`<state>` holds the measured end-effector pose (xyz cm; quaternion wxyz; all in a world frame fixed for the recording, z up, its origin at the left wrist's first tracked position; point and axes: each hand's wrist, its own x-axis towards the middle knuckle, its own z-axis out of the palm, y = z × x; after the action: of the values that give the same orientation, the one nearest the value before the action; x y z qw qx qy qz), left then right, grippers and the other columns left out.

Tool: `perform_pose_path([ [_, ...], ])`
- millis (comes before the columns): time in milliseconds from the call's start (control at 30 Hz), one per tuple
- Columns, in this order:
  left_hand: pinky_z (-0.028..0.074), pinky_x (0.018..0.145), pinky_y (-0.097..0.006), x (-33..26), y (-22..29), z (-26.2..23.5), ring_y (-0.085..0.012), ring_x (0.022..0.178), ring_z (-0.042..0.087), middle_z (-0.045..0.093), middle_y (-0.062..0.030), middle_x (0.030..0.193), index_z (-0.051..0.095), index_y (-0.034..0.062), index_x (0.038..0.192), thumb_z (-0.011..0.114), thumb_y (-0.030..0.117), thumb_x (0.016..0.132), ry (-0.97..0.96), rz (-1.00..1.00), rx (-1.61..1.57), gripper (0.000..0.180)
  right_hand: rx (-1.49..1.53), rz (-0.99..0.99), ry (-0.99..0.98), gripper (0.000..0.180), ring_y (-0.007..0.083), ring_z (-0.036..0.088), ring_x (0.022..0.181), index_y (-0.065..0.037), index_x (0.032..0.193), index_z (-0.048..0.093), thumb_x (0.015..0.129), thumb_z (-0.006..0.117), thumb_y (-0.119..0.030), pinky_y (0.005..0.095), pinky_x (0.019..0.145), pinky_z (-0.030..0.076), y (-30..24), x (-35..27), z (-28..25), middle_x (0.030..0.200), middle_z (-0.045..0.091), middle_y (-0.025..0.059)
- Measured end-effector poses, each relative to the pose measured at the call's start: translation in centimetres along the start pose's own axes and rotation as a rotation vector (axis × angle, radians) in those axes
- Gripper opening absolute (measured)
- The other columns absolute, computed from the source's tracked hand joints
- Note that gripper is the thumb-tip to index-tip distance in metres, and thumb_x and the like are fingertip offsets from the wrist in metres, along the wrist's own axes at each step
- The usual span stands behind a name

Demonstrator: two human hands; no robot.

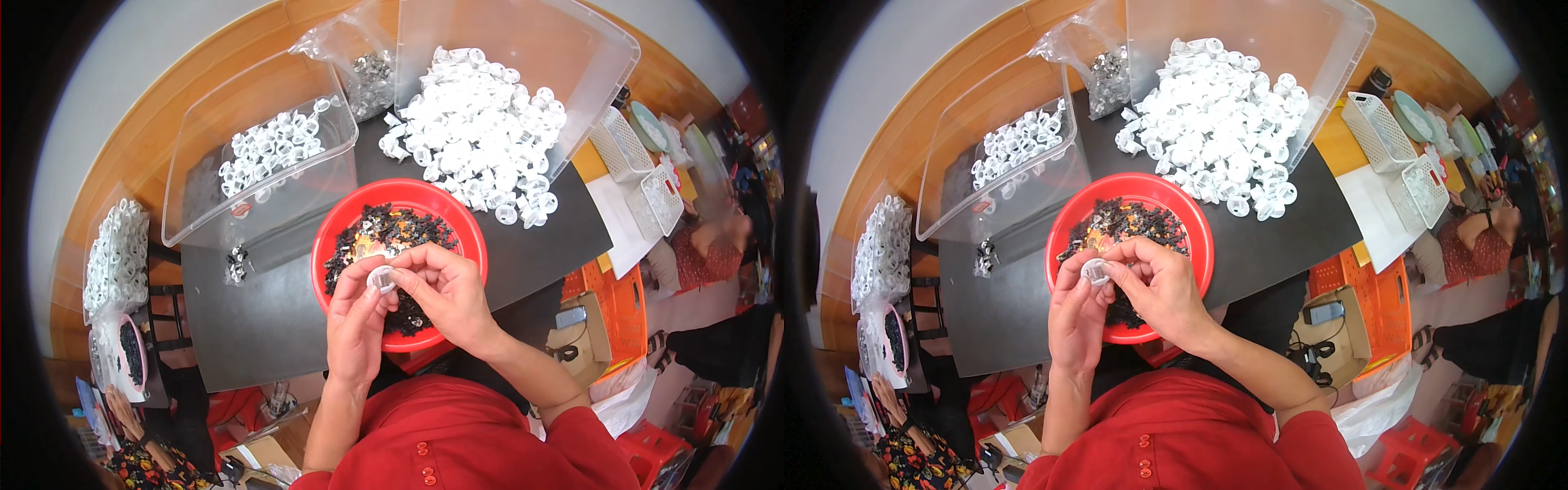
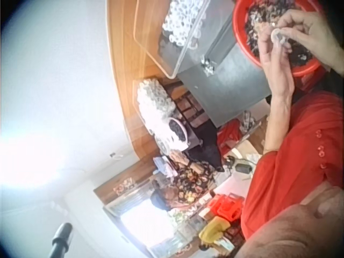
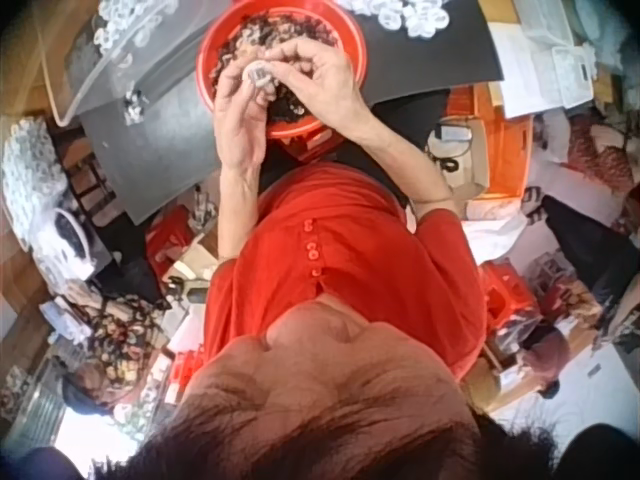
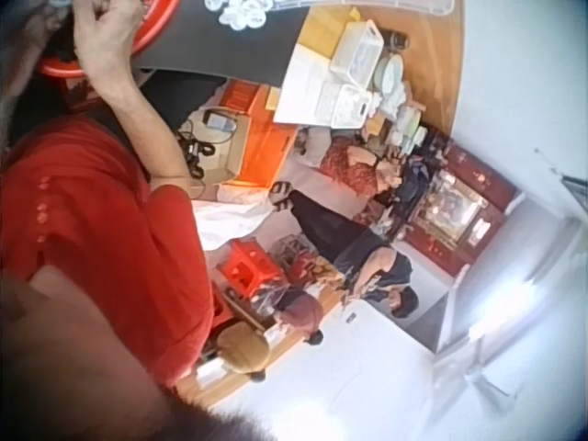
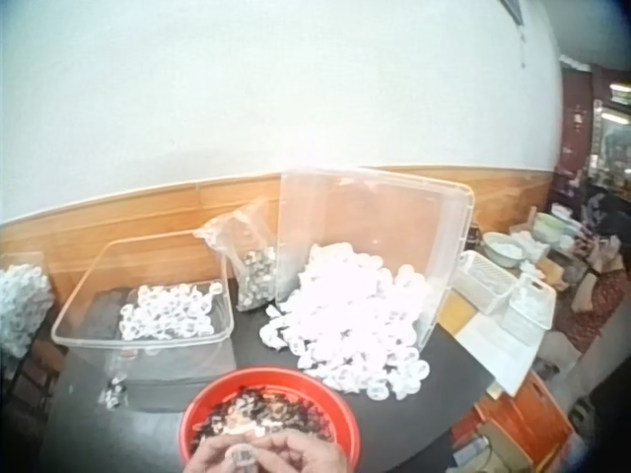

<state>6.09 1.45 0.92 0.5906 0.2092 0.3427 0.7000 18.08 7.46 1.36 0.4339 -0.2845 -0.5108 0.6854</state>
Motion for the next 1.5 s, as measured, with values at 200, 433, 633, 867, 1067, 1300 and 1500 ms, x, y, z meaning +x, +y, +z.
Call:
perform_pose_path([
  [200, 0.047, 0.075, -0.025, -0.1, -0.8, -0.6, -0.0102, 0.081, 0.055, 0.062, -0.0062, 0.098, 0.056, -0.0005, 0.118, 0.055, 0.005, 0.092, 0.084, 0.076, 0.029, 0.027, -0.002, -0.028, 0.047, 0.01, 0.0054, 0.061, 0.07, 0.006, 0.098, 0.059, 0.092, 0.058, -0.002, 0.0194, 0.061, 0.05, 0.5, -0.4, 0.8, 0.083, 0.064, 0.0045],
  [433, 0.05, 0.076, -0.025, 0.1, -0.7, -0.8, -0.0111, 0.08, 0.059, 0.065, -0.0097, 0.104, 0.054, -0.0032, 0.125, 0.054, 0.003, 0.091, 0.139, -0.003, 0.022, 0.034, -0.221, -0.16, 0.081, 0.008, 0.0065, 0.062, 0.067, 0.004, 0.095, 0.06, 0.089, 0.06, 0.0, 0.021, 0.057, 0.049, 1.0, -0.7, 0.9, 0.08, 0.064, 0.0056],
  [633, 0.051, 0.078, -0.026, -0.1, 0.0, 0.0, -0.0113, 0.082, 0.061, 0.065, -0.0103, 0.105, 0.048, -0.0048, 0.132, 0.049, 0.002, 0.093, 0.112, 0.021, 0.075, 0.039, -0.283, -0.17, 0.092, 0.008, 0.0068, 0.062, 0.066, 0.002, 0.094, 0.062, 0.087, 0.062, -0.002, 0.0217, 0.056, 0.048, 0.5, -0.4, 0.6, 0.078, 0.065, 0.006],
  [867, 0.051, 0.076, -0.026, -0.2, 0.4, -1.9, -0.0142, 0.08, 0.062, 0.064, -0.0162, 0.108, 0.05, -0.0061, 0.128, 0.05, 0.003, 0.091, 0.129, 0.079, 0.056, 0.037, -0.407, -0.195, 0.048, 0.009, 0.0081, 0.057, 0.061, 0.001, 0.095, 0.063, 0.087, 0.062, -0.005, 0.0241, 0.054, 0.045, 0.0, 0.3, 0.1, 0.082, 0.064, 0.0073],
  [1067, 0.049, 0.074, -0.026, 0.1, 1.2, -2.8, -0.0145, 0.079, 0.059, 0.062, -0.0175, 0.113, 0.046, -0.0049, 0.131, 0.051, 0.007, 0.09, 0.218, 0.106, 0.093, 0.042, -0.985, -0.333, 0.066, 0.008, 0.0297, 0.061, 0.07, -0.002, 0.086, 0.063, 0.082, 0.062, -0.008, 0.0399, 0.064, 0.048, -0.7, 4.2, -4.8, 0.08, 0.06, 0.0133],
  [1300, 0.05, 0.074, -0.026, 0.1, 1.2, -2.8, -0.0143, 0.08, 0.06, 0.061, -0.0177, 0.114, 0.045, -0.0051, 0.132, 0.051, 0.005, 0.091, 0.228, 0.085, 0.115, 0.043, -1.254, -0.378, -0.149, 0.008, 0.0293, 0.06, 0.076, -0.006, 0.084, 0.065, 0.077, 0.065, -0.01, 0.0408, 0.069, 0.047, 0.3, 5.6, -4.2, 0.083, 0.059, 0.0099],
  [1500, 0.052, 0.076, -0.025, 0.2, 1.2, -2.6, -0.0135, 0.082, 0.063, 0.06, -0.02, 0.116, 0.051, -0.0044, 0.127, 0.052, 0.002, 0.09, 0.204, 0.094, 0.08, 0.037, -1.391, -0.444, -0.199, 0.006, 0.0288, 0.058, 0.073, -0.007, 0.083, 0.064, 0.078, 0.064, -0.009, 0.0412, 0.064, 0.045, 1.5, 6.1, -3.5, 0.083, 0.057, 0.0076],
])
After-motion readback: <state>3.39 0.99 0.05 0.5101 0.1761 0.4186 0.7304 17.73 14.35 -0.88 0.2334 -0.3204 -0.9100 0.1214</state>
